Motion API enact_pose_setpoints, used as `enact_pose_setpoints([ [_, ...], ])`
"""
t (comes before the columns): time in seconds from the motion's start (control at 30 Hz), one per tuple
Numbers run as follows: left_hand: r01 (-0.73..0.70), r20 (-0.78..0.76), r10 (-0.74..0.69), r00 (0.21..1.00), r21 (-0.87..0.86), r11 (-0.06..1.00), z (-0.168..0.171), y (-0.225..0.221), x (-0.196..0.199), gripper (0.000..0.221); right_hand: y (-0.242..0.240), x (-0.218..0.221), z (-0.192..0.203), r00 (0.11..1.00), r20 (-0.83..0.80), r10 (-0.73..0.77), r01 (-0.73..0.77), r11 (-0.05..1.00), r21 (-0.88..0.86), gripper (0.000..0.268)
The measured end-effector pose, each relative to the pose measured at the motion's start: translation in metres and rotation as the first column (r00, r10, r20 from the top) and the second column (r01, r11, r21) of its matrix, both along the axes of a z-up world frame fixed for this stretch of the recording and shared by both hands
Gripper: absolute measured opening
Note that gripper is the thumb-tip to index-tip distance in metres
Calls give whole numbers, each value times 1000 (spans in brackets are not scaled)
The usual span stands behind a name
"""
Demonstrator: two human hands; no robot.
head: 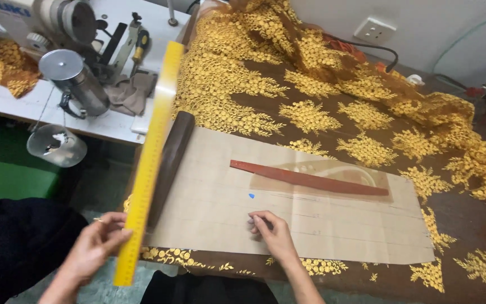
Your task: Measuring and marking a paper pattern using various rulers and then aligning lace fabric over the pattern.
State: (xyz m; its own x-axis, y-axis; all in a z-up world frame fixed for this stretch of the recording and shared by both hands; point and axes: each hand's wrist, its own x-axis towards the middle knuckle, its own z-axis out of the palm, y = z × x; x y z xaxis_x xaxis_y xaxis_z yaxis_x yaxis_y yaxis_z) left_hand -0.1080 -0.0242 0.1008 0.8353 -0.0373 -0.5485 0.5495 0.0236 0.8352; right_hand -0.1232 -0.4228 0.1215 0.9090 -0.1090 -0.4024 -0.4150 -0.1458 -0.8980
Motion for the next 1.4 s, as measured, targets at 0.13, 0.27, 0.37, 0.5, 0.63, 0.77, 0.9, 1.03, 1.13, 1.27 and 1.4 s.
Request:
enact_pose_setpoints([
  [0.13,93,-22,-97,995,-126,988,40,-59,-11,25,46,9,36,989,-1,151,-150,987,63,25],
  [0.27,205,290,-142,947,-200,958,20,-117,-13,23,82,14,47,966,110,233,-245,964,108,27],
  [0.37,181,315,-112,942,-200,963,51,-156,-13,19,87,14,58,956,173,236,-259,957,132,15],
  [0.5,125,348,-50,936,-196,973,38,-189,-14,16,79,11,74,983,99,157,-170,975,145,33],
  [0.63,108,367,-79,927,-59,992,34,-210,-9,12,64,-2,79,975,155,159,-140,982,-125,51],
  [0.77,87,286,-77,955,-23,996,43,-224,3,17,47,-17,76,921,278,273,-163,918,-362,54],
  [0.9,133,209,-117,971,-62,989,51,-244,6,17,36,-34,55,945,216,245,-139,900,-412,69],
  [1.03,184,219,-159,963,-102,978,42,-272,9,15,10,-34,31,954,280,105,43,879,-475,61],
  [1.13,255,415,-243,877,28,967,37,-281,23,11,-54,-19,-4,924,366,106,97,864,-495,60],
  [1.27,-9,679,-242,693,344,939,1,-277,54,35,-132,29,21,851,463,248,107,781,-615,50],
  [1.4,-246,617,-343,708,671,700,-25,-279,85,54,-228,81,-15,847,410,338,34,735,-677,55],
])
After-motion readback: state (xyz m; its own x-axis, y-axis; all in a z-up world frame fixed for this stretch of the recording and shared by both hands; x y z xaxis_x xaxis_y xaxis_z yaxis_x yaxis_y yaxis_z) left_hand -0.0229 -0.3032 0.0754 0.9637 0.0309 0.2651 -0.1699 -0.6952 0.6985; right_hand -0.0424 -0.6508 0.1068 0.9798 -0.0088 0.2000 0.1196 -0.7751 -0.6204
